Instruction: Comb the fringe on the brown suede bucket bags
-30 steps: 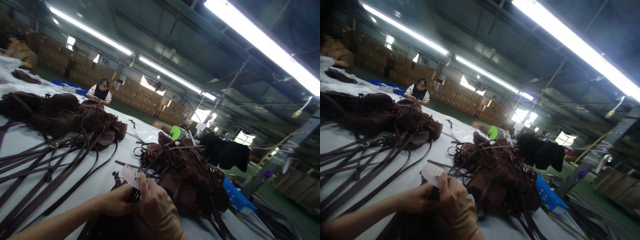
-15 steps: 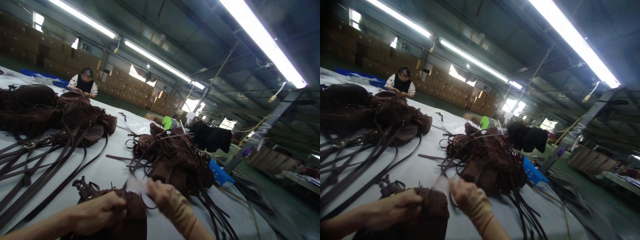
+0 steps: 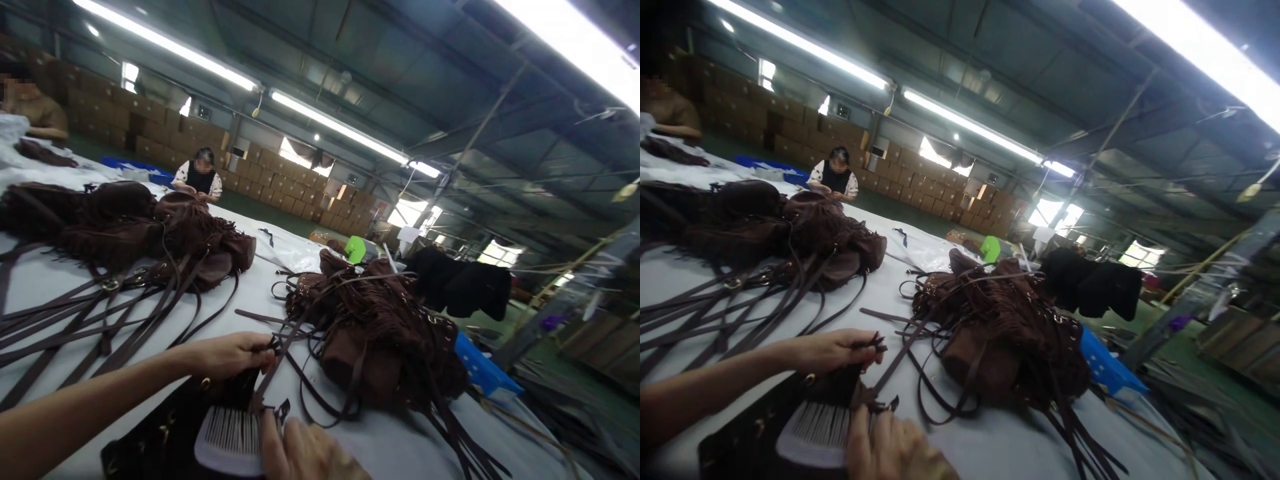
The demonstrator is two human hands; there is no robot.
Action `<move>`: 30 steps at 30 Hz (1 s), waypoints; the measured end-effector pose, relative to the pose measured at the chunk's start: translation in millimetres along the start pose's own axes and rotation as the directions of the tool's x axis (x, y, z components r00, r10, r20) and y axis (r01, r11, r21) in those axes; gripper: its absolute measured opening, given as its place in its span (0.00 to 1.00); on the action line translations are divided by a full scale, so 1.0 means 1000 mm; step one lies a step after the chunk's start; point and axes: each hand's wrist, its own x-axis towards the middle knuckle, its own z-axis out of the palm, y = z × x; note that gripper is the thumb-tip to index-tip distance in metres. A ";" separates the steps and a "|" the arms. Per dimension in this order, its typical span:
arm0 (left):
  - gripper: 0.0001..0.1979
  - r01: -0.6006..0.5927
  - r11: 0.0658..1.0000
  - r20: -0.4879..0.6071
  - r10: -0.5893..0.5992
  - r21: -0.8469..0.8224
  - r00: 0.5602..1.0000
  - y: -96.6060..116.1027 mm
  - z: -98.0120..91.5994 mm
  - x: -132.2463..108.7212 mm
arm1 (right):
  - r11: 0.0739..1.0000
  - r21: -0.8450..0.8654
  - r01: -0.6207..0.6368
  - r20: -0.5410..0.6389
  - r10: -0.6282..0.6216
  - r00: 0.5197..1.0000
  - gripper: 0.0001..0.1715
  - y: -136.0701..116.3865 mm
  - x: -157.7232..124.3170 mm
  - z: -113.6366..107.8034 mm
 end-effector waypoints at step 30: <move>0.21 -0.066 0.974 -0.200 0.022 -0.215 0.979 -0.040 0.078 0.073 | 0.988 -0.152 -0.029 0.441 0.094 0.892 0.23 0.118 0.022 0.049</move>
